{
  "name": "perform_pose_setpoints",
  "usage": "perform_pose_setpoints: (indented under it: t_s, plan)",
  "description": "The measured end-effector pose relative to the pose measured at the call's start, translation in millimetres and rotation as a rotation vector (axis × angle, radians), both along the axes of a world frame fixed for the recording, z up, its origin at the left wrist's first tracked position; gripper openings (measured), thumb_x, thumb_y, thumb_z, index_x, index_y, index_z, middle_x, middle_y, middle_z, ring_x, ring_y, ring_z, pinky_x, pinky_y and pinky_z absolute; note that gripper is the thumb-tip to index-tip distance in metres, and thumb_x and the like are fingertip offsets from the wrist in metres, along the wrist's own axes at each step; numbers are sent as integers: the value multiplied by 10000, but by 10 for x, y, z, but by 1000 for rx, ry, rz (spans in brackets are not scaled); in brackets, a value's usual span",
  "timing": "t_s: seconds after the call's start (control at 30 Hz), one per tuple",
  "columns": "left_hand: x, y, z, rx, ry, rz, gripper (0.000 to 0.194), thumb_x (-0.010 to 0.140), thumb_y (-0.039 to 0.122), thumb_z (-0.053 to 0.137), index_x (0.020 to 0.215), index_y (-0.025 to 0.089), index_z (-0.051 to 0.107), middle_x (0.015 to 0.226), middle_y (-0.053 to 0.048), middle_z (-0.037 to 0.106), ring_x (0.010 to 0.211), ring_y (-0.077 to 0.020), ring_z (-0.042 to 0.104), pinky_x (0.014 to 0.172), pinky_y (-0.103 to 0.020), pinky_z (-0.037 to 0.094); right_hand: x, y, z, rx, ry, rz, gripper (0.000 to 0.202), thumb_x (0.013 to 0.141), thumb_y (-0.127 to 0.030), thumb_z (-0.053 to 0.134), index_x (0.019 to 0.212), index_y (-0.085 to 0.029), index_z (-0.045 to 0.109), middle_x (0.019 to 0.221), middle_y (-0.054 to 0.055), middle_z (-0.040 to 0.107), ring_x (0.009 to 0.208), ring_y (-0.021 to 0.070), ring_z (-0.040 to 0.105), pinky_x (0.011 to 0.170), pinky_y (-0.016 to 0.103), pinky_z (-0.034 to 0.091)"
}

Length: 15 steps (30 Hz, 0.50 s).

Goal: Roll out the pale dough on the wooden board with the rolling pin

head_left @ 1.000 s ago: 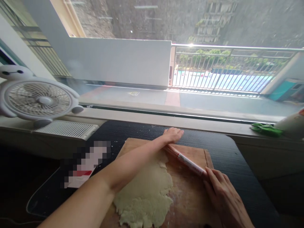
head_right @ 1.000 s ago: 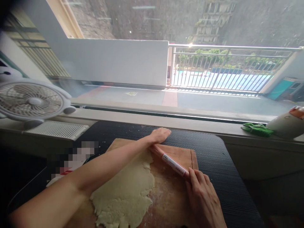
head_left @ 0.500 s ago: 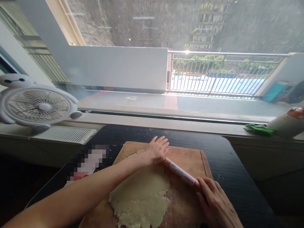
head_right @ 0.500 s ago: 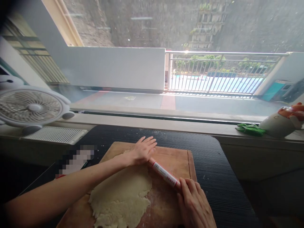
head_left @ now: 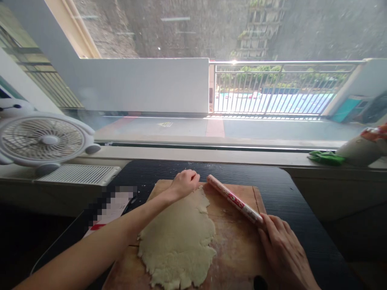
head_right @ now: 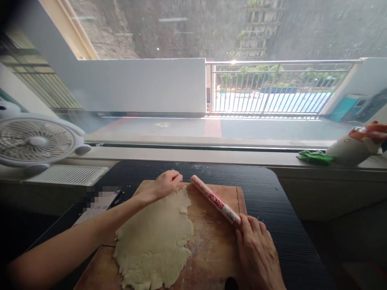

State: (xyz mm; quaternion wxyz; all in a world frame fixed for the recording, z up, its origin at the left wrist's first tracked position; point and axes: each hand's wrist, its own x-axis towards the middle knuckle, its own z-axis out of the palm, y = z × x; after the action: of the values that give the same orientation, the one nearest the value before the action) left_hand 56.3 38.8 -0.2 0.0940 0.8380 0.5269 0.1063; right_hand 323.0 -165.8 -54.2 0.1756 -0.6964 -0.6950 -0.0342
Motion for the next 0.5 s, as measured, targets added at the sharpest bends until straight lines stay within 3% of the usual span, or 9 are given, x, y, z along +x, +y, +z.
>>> perform_pose_setpoints:
  t_s: [0.1, 0.33, 0.5]
  plan:
    - [-158, -107, 14, -87, 59, -18, 269, 797, 381, 439, 760, 203, 637, 823, -56, 664, 799, -213, 596, 735, -317, 422, -31, -15, 14, -8, -6, -29, 287, 911, -283, 394, 1188, -234, 450, 1069, 39, 553, 935, 204, 506, 806, 348, 408]
    - [-80, 22, 110, -317, 103, -81, 214, 649, 391, 562, 677, 195, 643, 666, -28, 643, 621, -177, 580, 554, -250, 374, -98, -8, 43, 23, -16, -49, 270, 904, -246, 426, 1172, -224, 450, 1054, 37, 553, 941, 215, 490, 811, 350, 391]
    - [-107, 86, 132, -438, 35, -116, 301, 634, 436, 572, 752, 169, 646, 689, -11, 619, 597, -143, 534, 495, -226, 324, -114, -23, 53, 25, -10, -71, 256, 897, -227, 439, 1152, -226, 458, 1049, 31, 551, 938, 211, 487, 809, 341, 389]
